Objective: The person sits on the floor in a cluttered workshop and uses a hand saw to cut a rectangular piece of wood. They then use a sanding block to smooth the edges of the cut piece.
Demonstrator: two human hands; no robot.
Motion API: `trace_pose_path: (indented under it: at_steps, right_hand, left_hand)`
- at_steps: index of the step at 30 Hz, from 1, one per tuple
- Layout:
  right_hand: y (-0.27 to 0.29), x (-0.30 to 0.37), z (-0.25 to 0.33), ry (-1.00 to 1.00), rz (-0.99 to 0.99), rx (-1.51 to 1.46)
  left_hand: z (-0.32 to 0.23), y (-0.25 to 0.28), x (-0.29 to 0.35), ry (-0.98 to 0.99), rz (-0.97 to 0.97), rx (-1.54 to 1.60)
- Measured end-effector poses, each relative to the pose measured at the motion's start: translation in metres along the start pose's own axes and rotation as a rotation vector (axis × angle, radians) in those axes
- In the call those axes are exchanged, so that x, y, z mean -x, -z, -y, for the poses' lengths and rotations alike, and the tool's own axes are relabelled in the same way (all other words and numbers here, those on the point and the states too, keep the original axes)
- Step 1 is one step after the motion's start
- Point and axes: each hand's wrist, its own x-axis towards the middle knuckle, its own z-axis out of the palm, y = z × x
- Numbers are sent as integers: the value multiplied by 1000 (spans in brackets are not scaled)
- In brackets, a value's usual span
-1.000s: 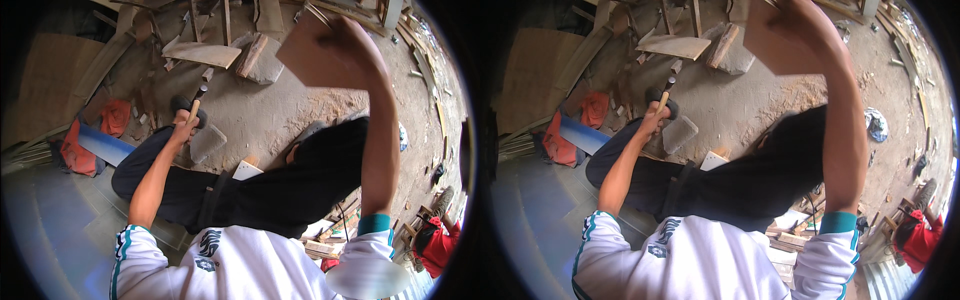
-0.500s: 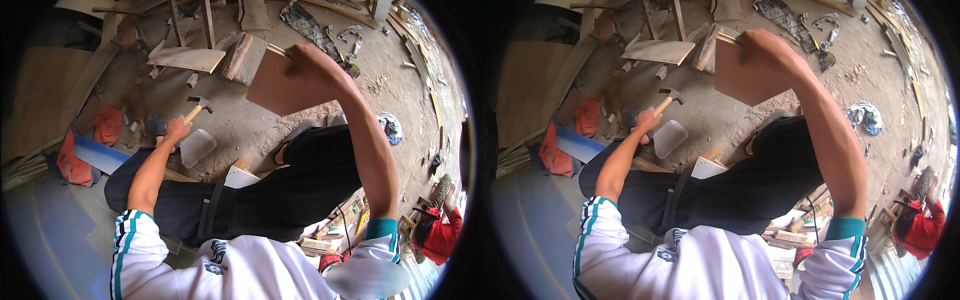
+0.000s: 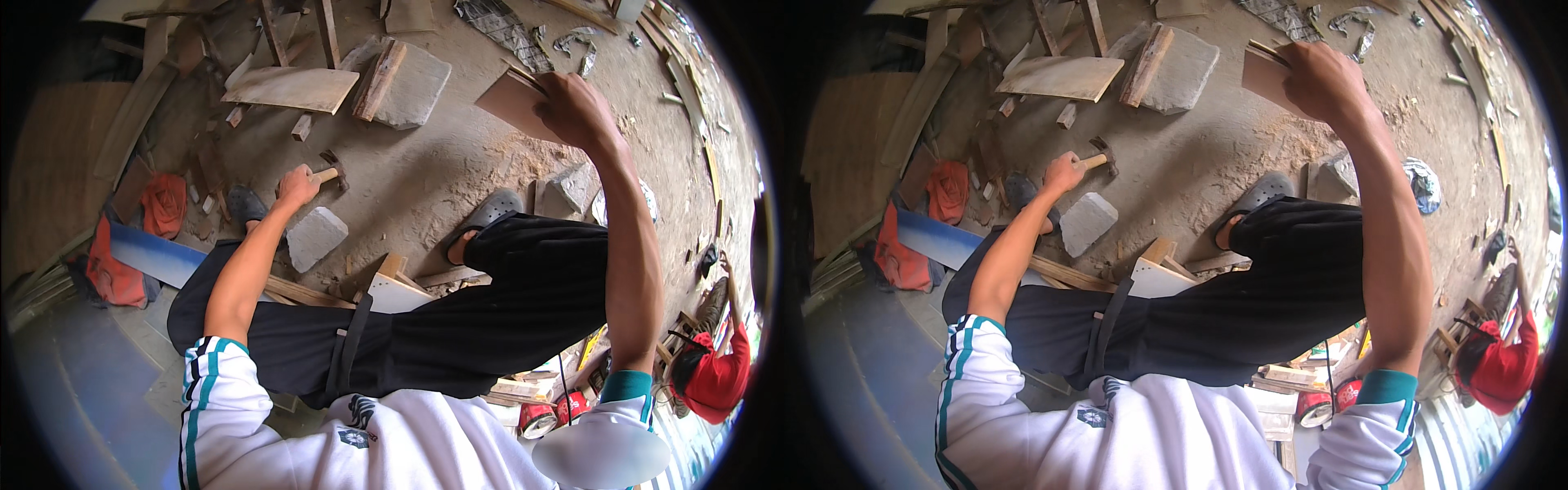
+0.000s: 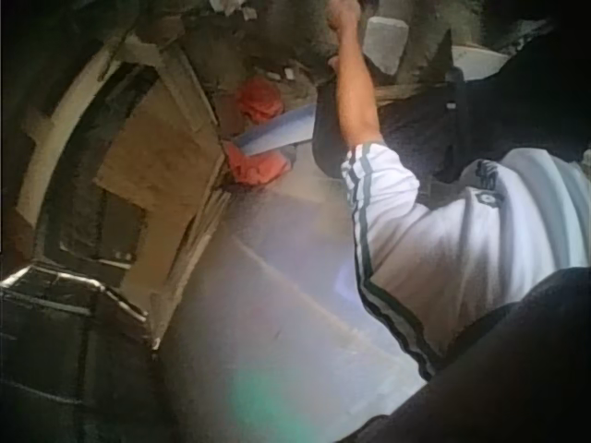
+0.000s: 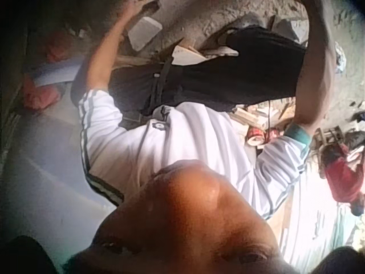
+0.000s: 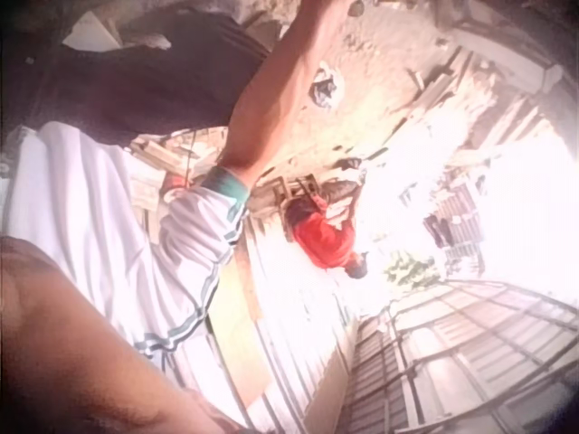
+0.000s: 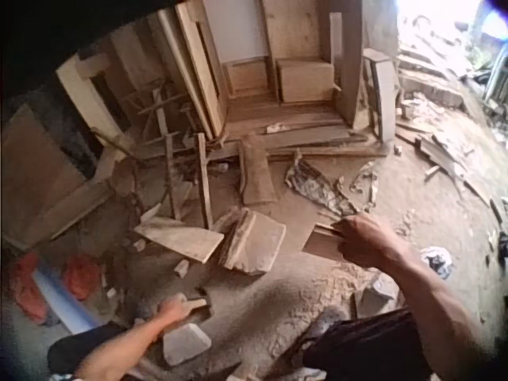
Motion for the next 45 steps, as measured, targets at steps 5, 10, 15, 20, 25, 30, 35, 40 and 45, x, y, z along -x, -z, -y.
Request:
trace_pose_path:
  at_steps: [5, 10, 15, 20, 25, 30, 35, 40, 45]
  right_hand:
    - [8, 0, -1, 3, 12, -103]
    - [0, 3, 7, 31, 82, -195]
    - [-9, 9, 4, -9, 222, -232]
    - [-18, 17, -9, 45, 196, -137]
    - [-21, 15, -12, -18, 222, -61]
    - [-22, 14, -15, -62, 272, -46]
    - [-18, 2, -1, -32, 309, -48]
    - [-15, 1, 11, 45, 310, -70]
    - [-18, -7, 30, 129, 297, -116]
  left_hand:
    - [-38, 6, 6, -77, -50, 122]
    - [-62, 5, 1, -155, -45, 150]
    - [-89, 5, -21, -278, 77, 230]
    - [-106, -23, -70, -212, 76, 615]
    - [-129, -38, -124, 85, -74, 536]
    - [-155, -38, -150, 9, -35, 342]
    - [-147, -47, -147, 22, -85, 314]
    - [-145, -57, -115, 0, 69, 394]
    - [-87, -75, -131, -16, -136, 526]
